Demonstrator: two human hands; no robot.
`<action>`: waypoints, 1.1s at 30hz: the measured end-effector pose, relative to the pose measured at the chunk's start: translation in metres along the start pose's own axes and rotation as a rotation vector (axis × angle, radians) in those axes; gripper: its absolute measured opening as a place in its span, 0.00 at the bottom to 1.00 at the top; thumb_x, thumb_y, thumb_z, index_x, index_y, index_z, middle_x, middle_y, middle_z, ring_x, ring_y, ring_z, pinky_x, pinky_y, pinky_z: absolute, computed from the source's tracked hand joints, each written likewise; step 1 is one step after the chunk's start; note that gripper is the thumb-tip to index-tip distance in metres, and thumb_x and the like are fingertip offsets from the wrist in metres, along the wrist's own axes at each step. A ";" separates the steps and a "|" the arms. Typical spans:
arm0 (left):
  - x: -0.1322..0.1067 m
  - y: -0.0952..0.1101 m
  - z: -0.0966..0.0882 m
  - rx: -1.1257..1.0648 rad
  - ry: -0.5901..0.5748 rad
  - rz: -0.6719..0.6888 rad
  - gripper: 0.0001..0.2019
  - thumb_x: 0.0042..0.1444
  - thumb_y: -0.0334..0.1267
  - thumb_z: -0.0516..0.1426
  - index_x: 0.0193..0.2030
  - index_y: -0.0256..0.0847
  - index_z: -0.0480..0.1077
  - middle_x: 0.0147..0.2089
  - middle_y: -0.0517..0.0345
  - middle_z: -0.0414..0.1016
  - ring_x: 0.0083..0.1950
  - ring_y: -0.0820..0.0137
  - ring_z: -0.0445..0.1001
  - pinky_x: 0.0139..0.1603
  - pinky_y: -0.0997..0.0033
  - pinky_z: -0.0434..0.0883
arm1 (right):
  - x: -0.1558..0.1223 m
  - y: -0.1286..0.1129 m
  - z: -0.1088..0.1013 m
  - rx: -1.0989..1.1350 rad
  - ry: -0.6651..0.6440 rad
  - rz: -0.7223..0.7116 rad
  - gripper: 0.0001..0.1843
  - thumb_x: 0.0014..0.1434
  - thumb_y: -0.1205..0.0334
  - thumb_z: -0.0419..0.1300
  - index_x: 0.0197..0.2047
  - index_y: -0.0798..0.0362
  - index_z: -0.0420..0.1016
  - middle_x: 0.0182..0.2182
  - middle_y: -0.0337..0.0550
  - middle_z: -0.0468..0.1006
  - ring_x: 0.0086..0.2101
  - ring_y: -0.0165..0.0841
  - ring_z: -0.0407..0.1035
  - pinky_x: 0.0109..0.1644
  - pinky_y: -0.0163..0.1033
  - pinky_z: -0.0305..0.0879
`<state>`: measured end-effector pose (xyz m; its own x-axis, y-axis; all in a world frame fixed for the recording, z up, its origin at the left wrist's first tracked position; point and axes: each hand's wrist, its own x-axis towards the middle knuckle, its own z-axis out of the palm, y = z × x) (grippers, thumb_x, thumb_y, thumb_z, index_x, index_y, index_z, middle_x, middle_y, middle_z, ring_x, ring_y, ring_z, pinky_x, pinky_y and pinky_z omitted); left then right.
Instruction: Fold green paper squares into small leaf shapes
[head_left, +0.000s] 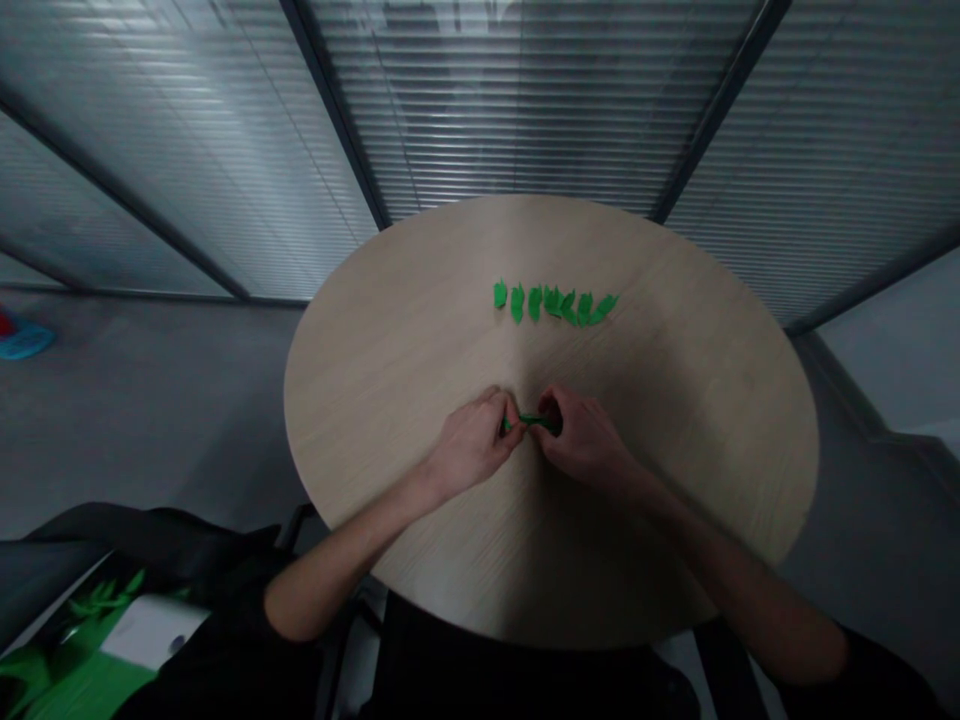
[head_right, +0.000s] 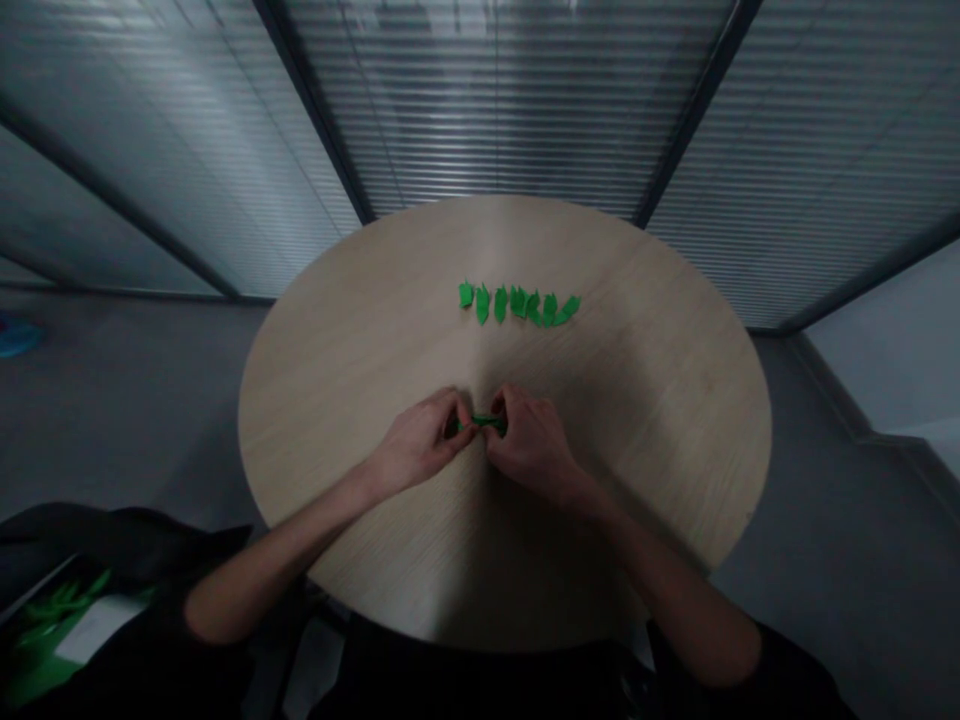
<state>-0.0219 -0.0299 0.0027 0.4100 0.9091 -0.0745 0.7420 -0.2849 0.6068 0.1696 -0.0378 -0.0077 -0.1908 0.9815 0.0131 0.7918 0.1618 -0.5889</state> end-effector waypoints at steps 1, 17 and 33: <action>0.000 -0.001 0.000 -0.013 0.013 -0.005 0.06 0.65 0.36 0.61 0.38 0.42 0.67 0.39 0.58 0.73 0.35 0.67 0.71 0.36 0.66 0.64 | 0.000 0.000 0.000 -0.002 -0.002 -0.001 0.10 0.57 0.65 0.64 0.42 0.51 0.69 0.39 0.46 0.81 0.38 0.39 0.74 0.45 0.44 0.62; 0.005 -0.006 -0.006 -0.054 -0.003 -0.065 0.12 0.61 0.40 0.65 0.41 0.43 0.65 0.36 0.61 0.73 0.34 0.68 0.69 0.34 0.68 0.60 | 0.009 0.005 -0.018 0.002 -0.145 0.006 0.10 0.55 0.66 0.67 0.40 0.51 0.71 0.34 0.42 0.80 0.33 0.35 0.71 0.36 0.38 0.59; 0.010 -0.018 -0.006 -0.153 -0.024 -0.039 0.09 0.59 0.39 0.65 0.39 0.42 0.70 0.36 0.62 0.73 0.34 0.70 0.68 0.33 0.70 0.59 | 0.021 0.003 -0.036 -0.114 -0.339 0.032 0.10 0.59 0.58 0.68 0.31 0.51 0.72 0.28 0.40 0.79 0.28 0.33 0.70 0.30 0.37 0.55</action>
<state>-0.0349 -0.0140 -0.0041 0.3964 0.9104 -0.1181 0.6689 -0.1983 0.7165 0.1885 -0.0132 0.0195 -0.3318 0.8997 -0.2836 0.8562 0.1610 -0.4909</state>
